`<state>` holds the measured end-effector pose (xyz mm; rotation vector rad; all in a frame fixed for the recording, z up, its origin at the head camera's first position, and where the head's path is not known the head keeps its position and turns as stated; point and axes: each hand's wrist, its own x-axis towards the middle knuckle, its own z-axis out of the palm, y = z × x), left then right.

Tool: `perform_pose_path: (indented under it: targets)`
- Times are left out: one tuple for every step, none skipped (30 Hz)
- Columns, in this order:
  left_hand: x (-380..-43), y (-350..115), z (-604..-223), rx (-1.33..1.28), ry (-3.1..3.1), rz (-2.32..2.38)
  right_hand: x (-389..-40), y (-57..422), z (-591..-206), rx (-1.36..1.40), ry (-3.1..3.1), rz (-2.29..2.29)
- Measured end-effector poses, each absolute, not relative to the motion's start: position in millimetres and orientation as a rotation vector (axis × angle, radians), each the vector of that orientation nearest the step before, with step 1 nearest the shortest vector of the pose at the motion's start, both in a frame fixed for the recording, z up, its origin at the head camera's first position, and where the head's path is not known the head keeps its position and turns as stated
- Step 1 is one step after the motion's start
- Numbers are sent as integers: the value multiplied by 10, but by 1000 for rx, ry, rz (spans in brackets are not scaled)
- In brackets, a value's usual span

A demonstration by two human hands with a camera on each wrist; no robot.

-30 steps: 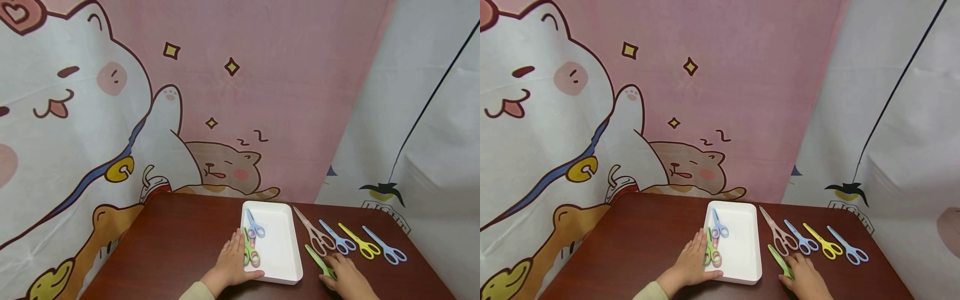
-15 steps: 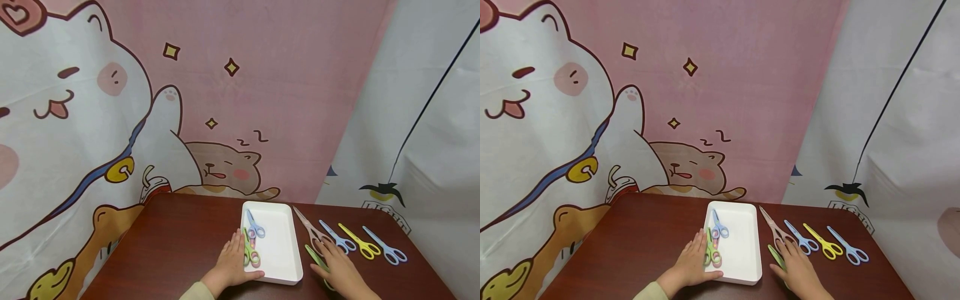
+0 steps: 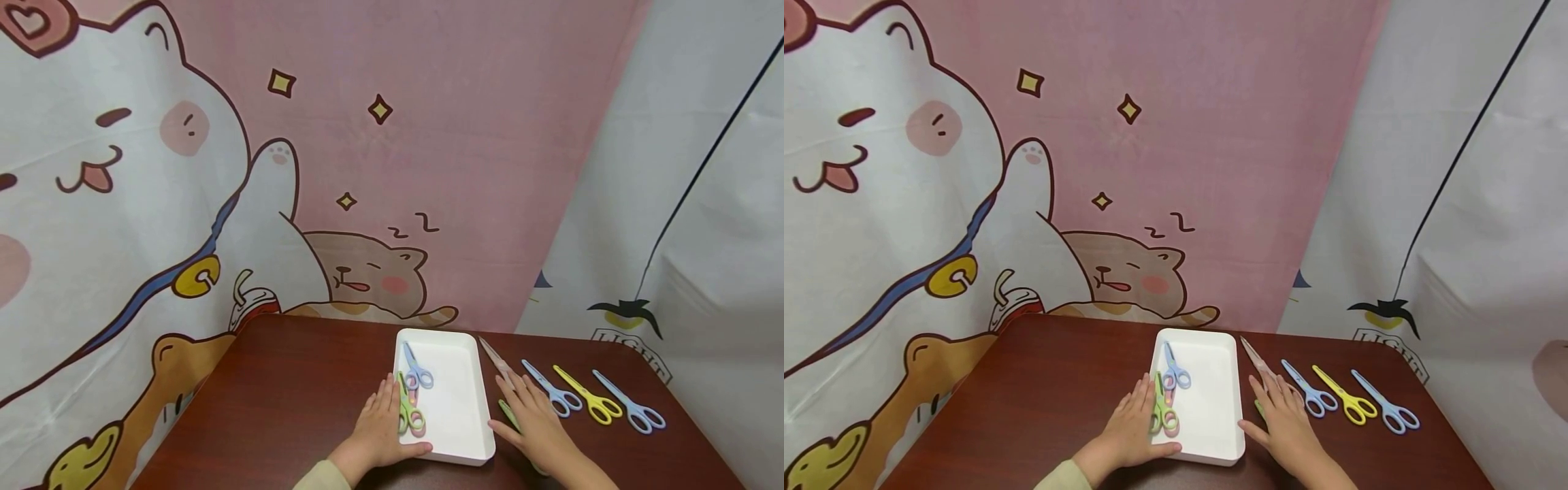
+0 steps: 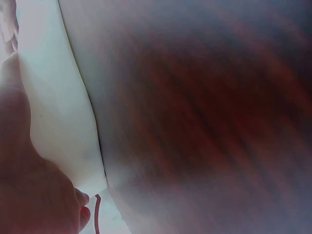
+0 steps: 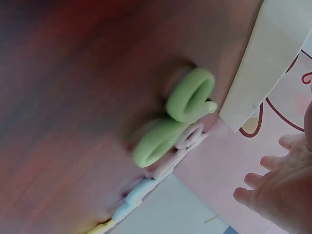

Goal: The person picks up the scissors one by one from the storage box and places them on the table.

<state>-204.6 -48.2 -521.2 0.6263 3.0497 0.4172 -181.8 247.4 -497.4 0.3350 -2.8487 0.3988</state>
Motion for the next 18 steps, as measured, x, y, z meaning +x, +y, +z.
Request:
perform_pose_path:
  targets:
    - [-2045, -482, -5212, 626, 3049, 417, -1835, 2458, -4972, 345, -2839, 399]
    - [-2044, -482, -5211, 626, 3049, 419, -1852, 2440, -4968, 347, -2841, 399]
    - [-2043, -482, -5208, 626, 3049, 421, -1870, 2419, -4965, 349, -2840, 397]
    - [-2042, -482, -5205, 625, 3049, 424, -1889, 2398, -4961, 351, -2835, 391]
    - [-2042, -482, -5202, 624, 3048, 428, -1910, 2375, -4957, 354, -2833, 387]
    - [-2041, -482, -5198, 622, 3049, 428, -1933, 2350, -4952, 358, -2829, 375]
    - [-2040, -480, -5194, 622, 3050, 427, -1952, 2324, -4944, 364, -2827, 369]
    - [-2041, -479, -5194, 622, 3052, 429, -1968, 2296, -4936, 369, -2828, 371]
    - [-2043, -478, -5197, 623, 3053, 430, -1987, 2267, -4929, 379, -2817, 370]
    - [-2046, -476, -5200, 624, 3054, 428, -2007, 2239, -4924, 394, -2805, 371]
    - [-2048, -476, -5204, 626, 3055, 427, -2026, 2206, -4915, 408, -2797, 371]
    - [-2048, -476, -5206, 629, 3058, 424, -2043, 2172, -4908, 421, -2787, 363]
    - [-2050, -475, -5215, 636, 3061, 423, -2059, 2140, -4900, 436, -2782, 359]
    - [-2049, -475, -5216, 638, 3062, 423, -2078, 2108, -4895, 450, -2774, 354]
    - [-2048, -476, -5216, 639, 3063, 422, -2096, 2077, -4887, 463, -2769, 344]
    - [-2047, -477, -5217, 641, 3065, 420, -2111, 2048, -4879, 471, -2768, 340]
    - [-2046, -479, -5218, 642, 3066, 420, -2125, 2019, -4870, 483, -2766, 345]
    - [-2045, -481, -5217, 643, 3068, 417, -2137, 1993, -4862, 489, -2771, 349]
